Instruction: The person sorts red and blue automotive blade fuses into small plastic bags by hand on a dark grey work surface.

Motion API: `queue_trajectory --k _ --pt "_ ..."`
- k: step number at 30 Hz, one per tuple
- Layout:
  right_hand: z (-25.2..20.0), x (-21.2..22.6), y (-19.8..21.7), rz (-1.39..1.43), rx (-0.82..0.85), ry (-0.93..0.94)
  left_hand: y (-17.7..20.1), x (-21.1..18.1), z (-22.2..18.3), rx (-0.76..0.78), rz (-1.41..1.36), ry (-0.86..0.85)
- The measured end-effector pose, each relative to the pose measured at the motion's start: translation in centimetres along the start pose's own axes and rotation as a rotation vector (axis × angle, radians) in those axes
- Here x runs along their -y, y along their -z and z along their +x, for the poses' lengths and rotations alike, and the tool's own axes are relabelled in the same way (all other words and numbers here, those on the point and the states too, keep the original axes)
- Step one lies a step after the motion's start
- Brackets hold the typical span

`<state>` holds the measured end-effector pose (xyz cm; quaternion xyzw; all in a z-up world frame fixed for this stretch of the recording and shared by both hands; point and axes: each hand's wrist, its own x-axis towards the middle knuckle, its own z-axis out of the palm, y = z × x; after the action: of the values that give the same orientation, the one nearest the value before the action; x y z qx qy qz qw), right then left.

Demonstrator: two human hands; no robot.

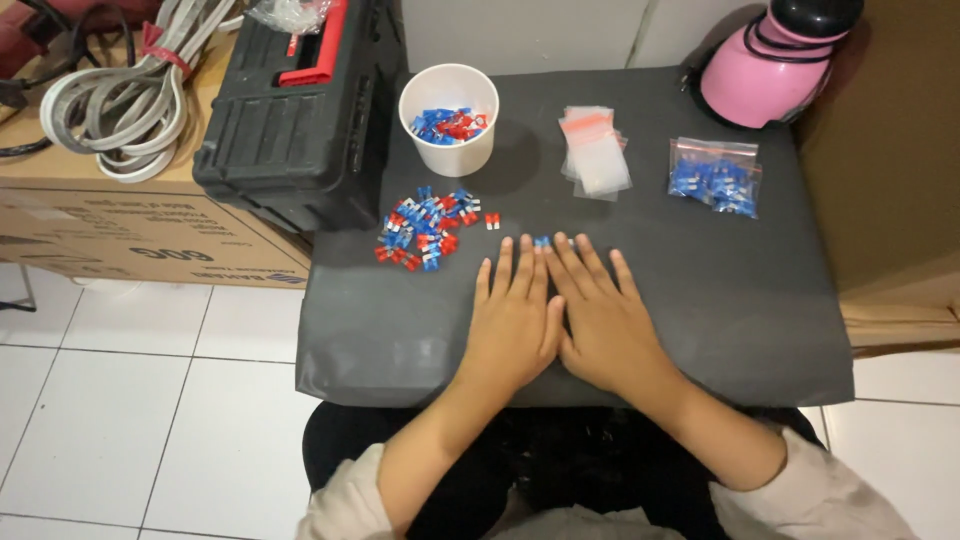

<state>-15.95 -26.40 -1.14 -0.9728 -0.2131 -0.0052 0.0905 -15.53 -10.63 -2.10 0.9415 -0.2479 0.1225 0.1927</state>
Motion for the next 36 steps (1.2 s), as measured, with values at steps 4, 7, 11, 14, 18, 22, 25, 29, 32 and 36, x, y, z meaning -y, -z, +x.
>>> queue_trajectory --k 4,7,11,14,18,22,25,29,32,36 --pt "-1.5 0.0 0.5 0.067 -0.143 -0.101 -1.2 -1.7 1.4 0.124 -0.050 0.081" --pt "-2.2 -0.3 0.3 0.090 -0.243 -0.267 -1.8 -2.5 1.7 0.077 -0.069 0.123" --pt "-2.2 -0.8 -0.4 0.046 -0.217 -0.236 -2.3 -2.6 1.6 0.026 -0.022 0.131" --pt "-2.2 -0.7 -0.3 0.072 -0.230 -0.272 -2.1 -2.5 1.7 0.058 -0.024 0.132" --pt "-2.0 -0.4 0.3 0.153 -0.269 -0.300 -1.6 -2.4 2.1 0.131 -0.086 0.133" --pt "-1.2 0.1 1.9 0.174 -0.182 -0.244 -1.6 -2.7 1.8 0.131 -0.097 0.166" --pt "-0.2 0.2 2.0 0.148 -0.097 -0.236 -2.3 -2.8 1.1 0.061 0.018 0.264" --pt "0.8 0.0 1.8 0.072 0.014 -0.217 -2.3 -2.6 0.8 0.042 -0.011 0.234" --pt "0.2 0.0 1.5 0.089 -0.002 -0.218 -2.1 -2.6 0.6 0.081 -0.030 0.169" --pt "-1.3 -1.2 0.5 0.130 -0.119 -0.267 -2.1 -2.7 1.5 0.157 -0.078 0.054"
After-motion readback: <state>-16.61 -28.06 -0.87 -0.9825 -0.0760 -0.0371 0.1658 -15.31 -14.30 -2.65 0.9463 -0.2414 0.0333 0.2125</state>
